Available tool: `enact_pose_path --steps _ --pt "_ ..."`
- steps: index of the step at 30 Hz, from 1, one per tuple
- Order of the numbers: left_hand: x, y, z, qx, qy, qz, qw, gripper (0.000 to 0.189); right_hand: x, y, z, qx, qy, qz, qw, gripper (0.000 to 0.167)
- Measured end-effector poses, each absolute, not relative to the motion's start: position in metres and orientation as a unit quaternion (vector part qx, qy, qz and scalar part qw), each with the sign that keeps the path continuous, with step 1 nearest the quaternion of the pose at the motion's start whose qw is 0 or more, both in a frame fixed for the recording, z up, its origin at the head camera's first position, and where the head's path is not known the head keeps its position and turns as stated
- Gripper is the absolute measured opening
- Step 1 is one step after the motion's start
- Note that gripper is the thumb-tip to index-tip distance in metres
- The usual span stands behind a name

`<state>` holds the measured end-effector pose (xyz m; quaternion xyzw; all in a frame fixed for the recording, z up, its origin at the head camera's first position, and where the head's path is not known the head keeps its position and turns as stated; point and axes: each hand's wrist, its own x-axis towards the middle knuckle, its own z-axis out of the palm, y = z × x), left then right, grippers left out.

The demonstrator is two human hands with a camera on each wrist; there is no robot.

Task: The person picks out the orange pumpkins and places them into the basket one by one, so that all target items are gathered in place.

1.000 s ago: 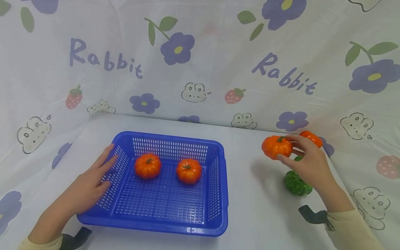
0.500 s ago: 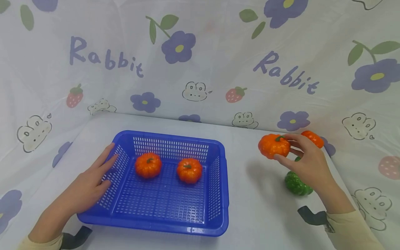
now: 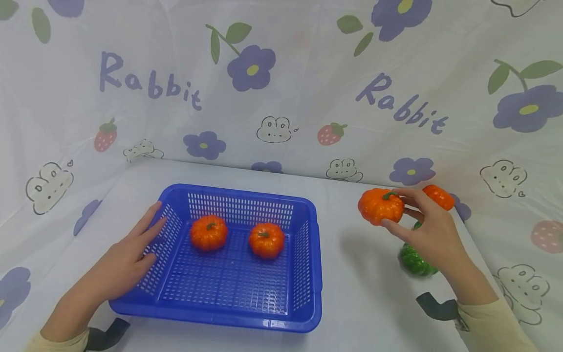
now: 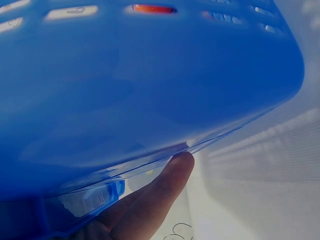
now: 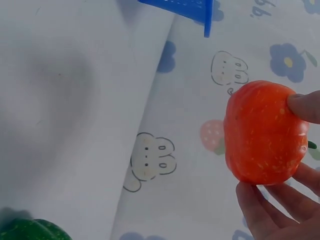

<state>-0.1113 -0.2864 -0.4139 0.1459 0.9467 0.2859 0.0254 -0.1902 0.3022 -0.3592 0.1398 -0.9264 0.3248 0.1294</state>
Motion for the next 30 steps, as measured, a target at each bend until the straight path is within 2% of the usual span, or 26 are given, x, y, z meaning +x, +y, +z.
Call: enact_pose_path --steps 9,30 --pt "-0.111 -0.286 -0.413 0.145 0.948 0.283 0.029 0.072 -0.186 0.297 -0.357 0.171 -0.913 0.34 0.147 0.073" --pt "-0.112 -0.287 -0.416 0.143 0.947 0.288 0.027 0.072 -0.175 0.276 -0.347 0.212 -0.897 0.357 0.154 0.072"
